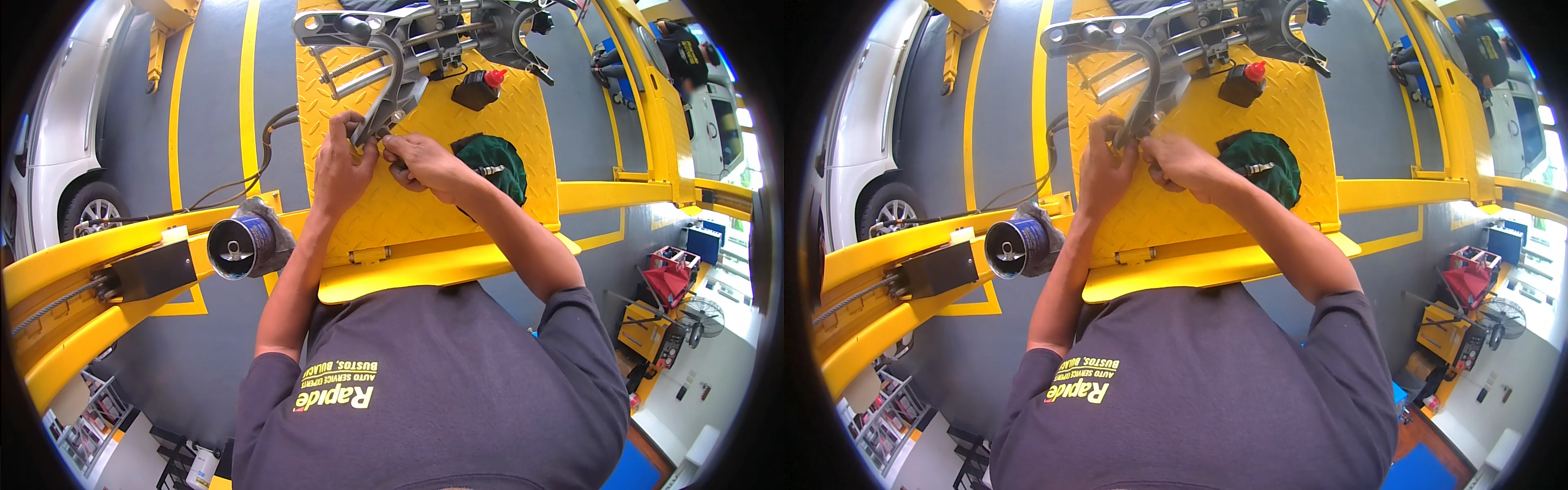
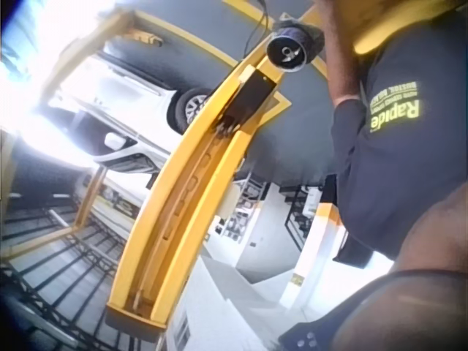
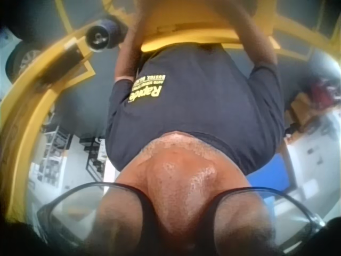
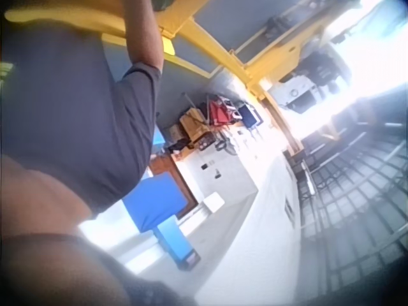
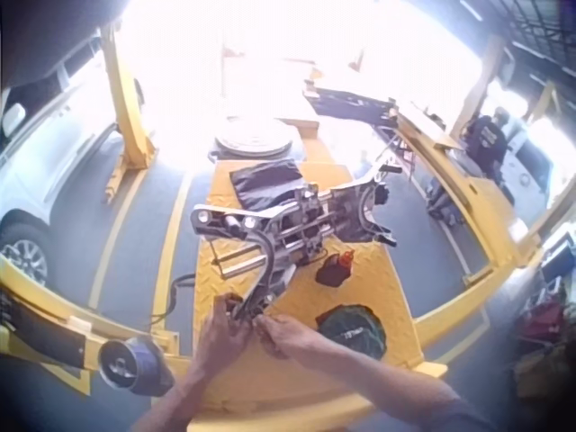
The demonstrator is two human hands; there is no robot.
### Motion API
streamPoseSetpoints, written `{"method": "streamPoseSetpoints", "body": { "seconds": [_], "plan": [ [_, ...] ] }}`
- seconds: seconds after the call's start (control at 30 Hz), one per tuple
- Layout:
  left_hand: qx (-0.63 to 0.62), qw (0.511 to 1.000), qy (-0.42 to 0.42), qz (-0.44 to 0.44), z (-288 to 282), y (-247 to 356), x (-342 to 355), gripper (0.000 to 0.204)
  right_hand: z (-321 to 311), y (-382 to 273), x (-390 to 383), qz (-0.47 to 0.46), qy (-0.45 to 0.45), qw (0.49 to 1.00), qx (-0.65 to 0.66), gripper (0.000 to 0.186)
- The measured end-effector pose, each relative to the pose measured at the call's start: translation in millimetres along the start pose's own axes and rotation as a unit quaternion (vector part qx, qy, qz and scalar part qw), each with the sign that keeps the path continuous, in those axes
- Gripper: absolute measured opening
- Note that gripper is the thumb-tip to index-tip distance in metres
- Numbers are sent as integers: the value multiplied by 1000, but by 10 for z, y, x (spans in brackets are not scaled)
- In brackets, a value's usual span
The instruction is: The person applies lubricant from a bottle to a metal pin, inserts the pin into a wheel alignment clamp, and uses a hex key to tighten the assembly while wiping it with a cloth.
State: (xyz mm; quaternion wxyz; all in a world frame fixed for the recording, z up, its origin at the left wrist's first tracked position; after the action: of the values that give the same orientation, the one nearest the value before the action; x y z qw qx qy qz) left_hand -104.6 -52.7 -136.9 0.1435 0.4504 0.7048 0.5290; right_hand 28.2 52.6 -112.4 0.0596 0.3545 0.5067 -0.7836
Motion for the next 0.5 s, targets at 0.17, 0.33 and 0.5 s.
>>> {"method": "streamPoseSetpoints", "body": {
  "seconds": [0.17, 0.33, 0.5],
  "plan": [
    [-2, 1000, 4, -1, 6, -37, -3, 41, 44, -31, -212, 18, 4, 1000, 6, 38],
    [-13, 1000, -7, -5, -19, 16, -4, 41, 59, -3, -9, -1, 16, 1000, 7, 38],
    [-37, 999, 14, 23, -26, -7, -20, 34, 60, 52, -212, 20, 23, 1000, 6, 38]
  ]
}}
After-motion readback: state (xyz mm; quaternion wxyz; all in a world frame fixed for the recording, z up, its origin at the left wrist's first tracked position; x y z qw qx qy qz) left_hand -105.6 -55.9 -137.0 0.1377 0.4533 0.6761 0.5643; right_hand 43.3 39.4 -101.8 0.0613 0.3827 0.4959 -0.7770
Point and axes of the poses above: each hand's wrist, its own x-axis towards the middle knuckle, its own z-axis out of the palm, y = z × x, the point moved 3 cm from there along x, towards the middle knuckle, and after that the axes turned 1 degree about -x, right-handed, at the moved point
